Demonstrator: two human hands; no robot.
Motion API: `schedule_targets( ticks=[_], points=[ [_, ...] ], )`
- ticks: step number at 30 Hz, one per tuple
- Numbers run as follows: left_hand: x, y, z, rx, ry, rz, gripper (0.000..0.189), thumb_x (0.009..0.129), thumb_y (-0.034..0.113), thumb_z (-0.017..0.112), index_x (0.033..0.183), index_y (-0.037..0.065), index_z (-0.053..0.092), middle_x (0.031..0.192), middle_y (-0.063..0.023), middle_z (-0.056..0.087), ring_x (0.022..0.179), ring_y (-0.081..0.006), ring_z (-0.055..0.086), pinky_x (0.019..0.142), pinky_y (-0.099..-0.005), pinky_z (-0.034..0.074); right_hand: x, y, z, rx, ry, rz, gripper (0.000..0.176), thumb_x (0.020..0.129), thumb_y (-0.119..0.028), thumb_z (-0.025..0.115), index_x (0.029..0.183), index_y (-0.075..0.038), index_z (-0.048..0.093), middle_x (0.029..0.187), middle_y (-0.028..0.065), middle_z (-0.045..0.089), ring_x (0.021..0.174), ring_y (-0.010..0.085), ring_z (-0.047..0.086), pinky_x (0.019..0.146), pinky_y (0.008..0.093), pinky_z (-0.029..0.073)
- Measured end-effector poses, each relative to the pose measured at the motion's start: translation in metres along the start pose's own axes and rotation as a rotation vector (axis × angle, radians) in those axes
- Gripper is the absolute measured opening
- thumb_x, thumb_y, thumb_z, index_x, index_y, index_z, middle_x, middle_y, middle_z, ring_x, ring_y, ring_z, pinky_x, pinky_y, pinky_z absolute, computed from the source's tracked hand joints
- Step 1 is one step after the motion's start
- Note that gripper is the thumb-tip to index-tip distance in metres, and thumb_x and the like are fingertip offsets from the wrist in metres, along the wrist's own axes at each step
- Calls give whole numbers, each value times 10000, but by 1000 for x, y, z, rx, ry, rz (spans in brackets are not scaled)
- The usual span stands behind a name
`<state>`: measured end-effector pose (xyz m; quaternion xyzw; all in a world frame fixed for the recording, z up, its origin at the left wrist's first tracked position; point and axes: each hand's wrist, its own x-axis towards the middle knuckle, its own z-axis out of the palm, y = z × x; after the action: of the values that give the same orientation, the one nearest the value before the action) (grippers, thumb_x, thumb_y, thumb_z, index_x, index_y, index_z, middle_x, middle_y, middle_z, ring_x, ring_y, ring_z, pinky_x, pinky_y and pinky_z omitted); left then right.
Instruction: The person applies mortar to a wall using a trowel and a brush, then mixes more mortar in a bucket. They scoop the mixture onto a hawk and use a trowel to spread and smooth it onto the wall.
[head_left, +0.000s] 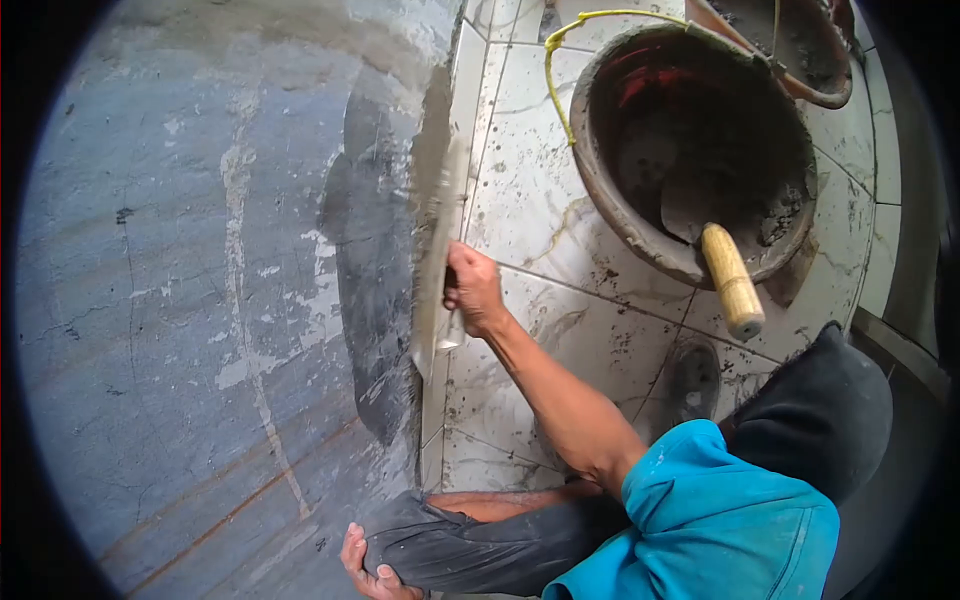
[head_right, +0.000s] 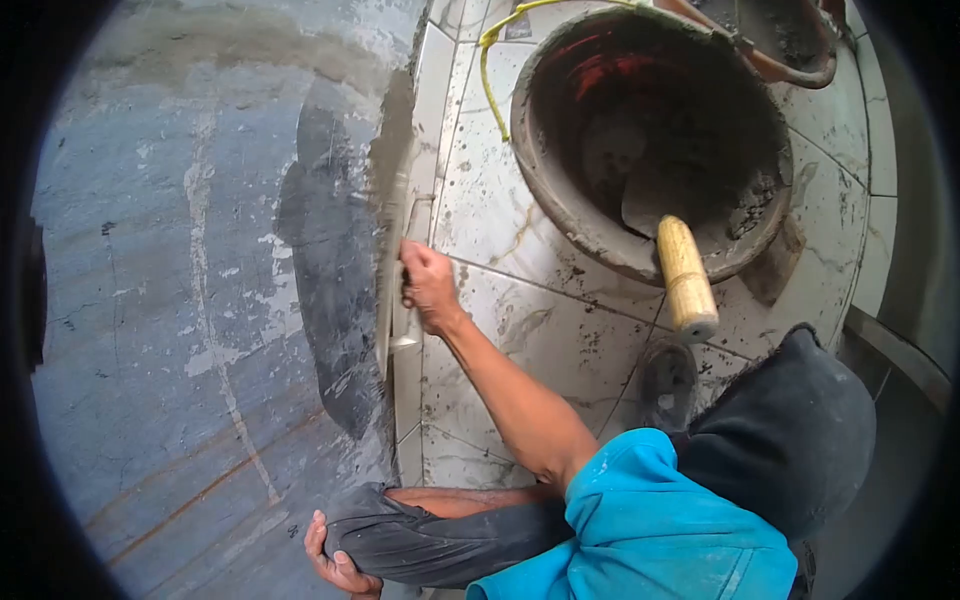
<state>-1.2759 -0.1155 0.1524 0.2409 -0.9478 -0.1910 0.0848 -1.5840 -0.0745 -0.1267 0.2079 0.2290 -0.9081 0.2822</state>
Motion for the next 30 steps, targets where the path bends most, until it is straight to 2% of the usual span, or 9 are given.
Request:
schedule_targets(
  ticks=[4, 6, 7, 12, 14, 15, 24, 28, 30],
  points=[
    [-15, -6, -5, -11, 34, 15, 527, 908, 388, 437, 1176, -60, 512, 1248, -273, 514, 1147, -419, 508, 1010, -501, 369, 17, 37, -20, -343, 101, -57, 410, 902, -381, 626, 1068, -8, 659, 643, -20, 552, 464, 43, 448, 399, 211, 374],
    [-22, -7, -1, -9, 48, 2, 537, 908, 396, 433, 1182, -59, 509, 1252, -274, 510, 1155, -420, 503, 1015, -503, 364, 26, 57, -5, -716, 178, -646, 448, 886, -367, 654, 1120, 14, 645, 687, -10, 588, 485, 47, 474, 442, 214, 398],
    [-23, -8, 2, -78, 105, -35, 504, 875, 374, 465, 1144, -48, 528, 1247, -246, 512, 1188, -382, 484, 1029, -496, 343, 15, 55, 0, -693, 130, -646, 474, 880, -349, 664, 1150, 39, 625, 719, 15, 610, 497, 57, 487, 479, 213, 415],
    [-9, -10, 5, -88, 56, -11, 534, 872, 391, 417, 1176, -42, 488, 1229, -216, 507, 1220, -360, 450, 1061, -513, 284, -28, 41, 0, -368, -52, -193, 423, 905, -357, 625, 1127, 2, 643, 645, -10, 526, 472, 56, 433, 419, 218, 354],
    [-9, -11, 7, -95, 71, 10, 515, 871, 386, 433, 1155, -38, 505, 1241, -218, 503, 1215, -355, 456, 1058, -508, 293, -18, 34, -6, -114, 245, 131, 367, 909, -399, 606, 978, -41, 649, 589, -54, 419, 448, 58, 389, 390, 218, 309],
    [-10, -11, 5, -94, 71, 16, 515, 871, 386, 433, 1155, -38, 505, 1241, -218, 503, 1215, -355, 456, 1058, -508, 293, -7, 29, -9, -41, 162, 180, 358, 907, -426, 598, 815, -81, 572, 574, -60, 375, 438, 67, 367, 378, 219, 304],
    [-13, -11, 3, -96, 66, 13, 508, 882, 376, 421, 1168, -37, 496, 1244, -223, 501, 1218, -361, 455, 1061, -505, 292, 26, -52, 29, 61, -178, -11, 348, 917, -414, 589, 851, -73, 611, 569, -42, 418, 428, 62, 390, 366, 213, 311],
    [-16, -15, 4, -96, 81, 16, 508, 883, 375, 417, 1169, -36, 497, 1247, -227, 499, 1221, -365, 452, 1063, -508, 289, 8, -6, -20, -182, 73, 0, 360, 932, -375, 569, 1003, -38, 673, 527, -45, 397, 451, 50, 401, 372, 208, 324],
    [-25, -18, 4, -104, 88, 8, 506, 884, 375, 414, 1169, -35, 497, 1248, -227, 498, 1223, -365, 450, 1064, -509, 286, 20, 15, -20, -279, 93, 11, 399, 936, -387, 560, 837, -13, 657, 586, -10, 506, 462, 65, 428, 419, 225, 367]
  ],
)
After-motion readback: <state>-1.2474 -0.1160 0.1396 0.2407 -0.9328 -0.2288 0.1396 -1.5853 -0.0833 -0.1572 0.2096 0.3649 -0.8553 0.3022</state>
